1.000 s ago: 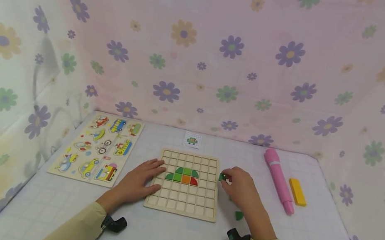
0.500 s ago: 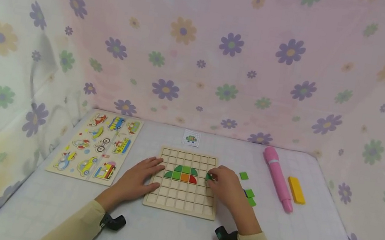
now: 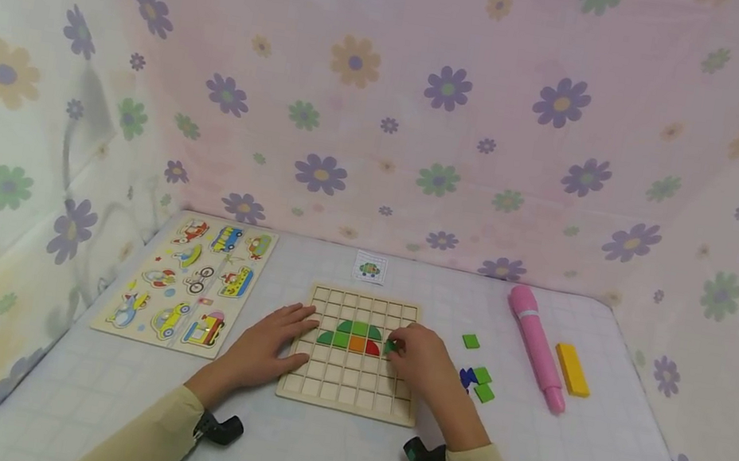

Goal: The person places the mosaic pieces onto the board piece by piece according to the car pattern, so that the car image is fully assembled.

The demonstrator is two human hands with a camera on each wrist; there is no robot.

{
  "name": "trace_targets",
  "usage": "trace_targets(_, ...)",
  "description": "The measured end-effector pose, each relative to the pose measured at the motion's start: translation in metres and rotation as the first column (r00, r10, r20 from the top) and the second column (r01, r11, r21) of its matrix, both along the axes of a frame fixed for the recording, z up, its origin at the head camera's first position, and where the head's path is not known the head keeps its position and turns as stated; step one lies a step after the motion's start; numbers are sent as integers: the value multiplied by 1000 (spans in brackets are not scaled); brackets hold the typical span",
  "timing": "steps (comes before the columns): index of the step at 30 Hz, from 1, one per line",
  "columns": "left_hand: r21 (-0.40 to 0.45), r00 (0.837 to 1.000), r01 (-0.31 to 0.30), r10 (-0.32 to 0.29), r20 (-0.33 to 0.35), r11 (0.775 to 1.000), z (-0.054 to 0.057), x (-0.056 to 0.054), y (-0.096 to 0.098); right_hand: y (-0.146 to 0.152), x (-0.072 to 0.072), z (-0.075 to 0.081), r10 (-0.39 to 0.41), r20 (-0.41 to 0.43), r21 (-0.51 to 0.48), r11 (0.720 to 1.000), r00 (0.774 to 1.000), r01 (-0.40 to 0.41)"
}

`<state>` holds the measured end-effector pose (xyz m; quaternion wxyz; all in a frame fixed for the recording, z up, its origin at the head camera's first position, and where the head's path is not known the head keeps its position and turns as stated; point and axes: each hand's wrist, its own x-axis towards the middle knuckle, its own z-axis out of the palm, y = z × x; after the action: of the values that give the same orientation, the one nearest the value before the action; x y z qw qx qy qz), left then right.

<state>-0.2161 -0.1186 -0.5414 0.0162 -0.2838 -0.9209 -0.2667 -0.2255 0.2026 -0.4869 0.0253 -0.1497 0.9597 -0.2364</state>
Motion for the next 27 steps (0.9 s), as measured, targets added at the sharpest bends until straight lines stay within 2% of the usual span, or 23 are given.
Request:
trace_targets(12, -33, 1000, -2, 2, -5, 999, 0, -1, 1, 0, 2, -5, 23, 1, 15, 1000, 1000, -23)
trace_targets(21, 3, 1000, 13, -13, -25, 1000, 1, -1, 0, -2, 2, -6, 21, 8, 2, 1000, 1000, -21)
trace_targets(27, -12, 1000, 4, -4, -7, 1000, -1, -1, -1, 0, 2, -7, 1, 2, -11, 1000, 1000, -1)
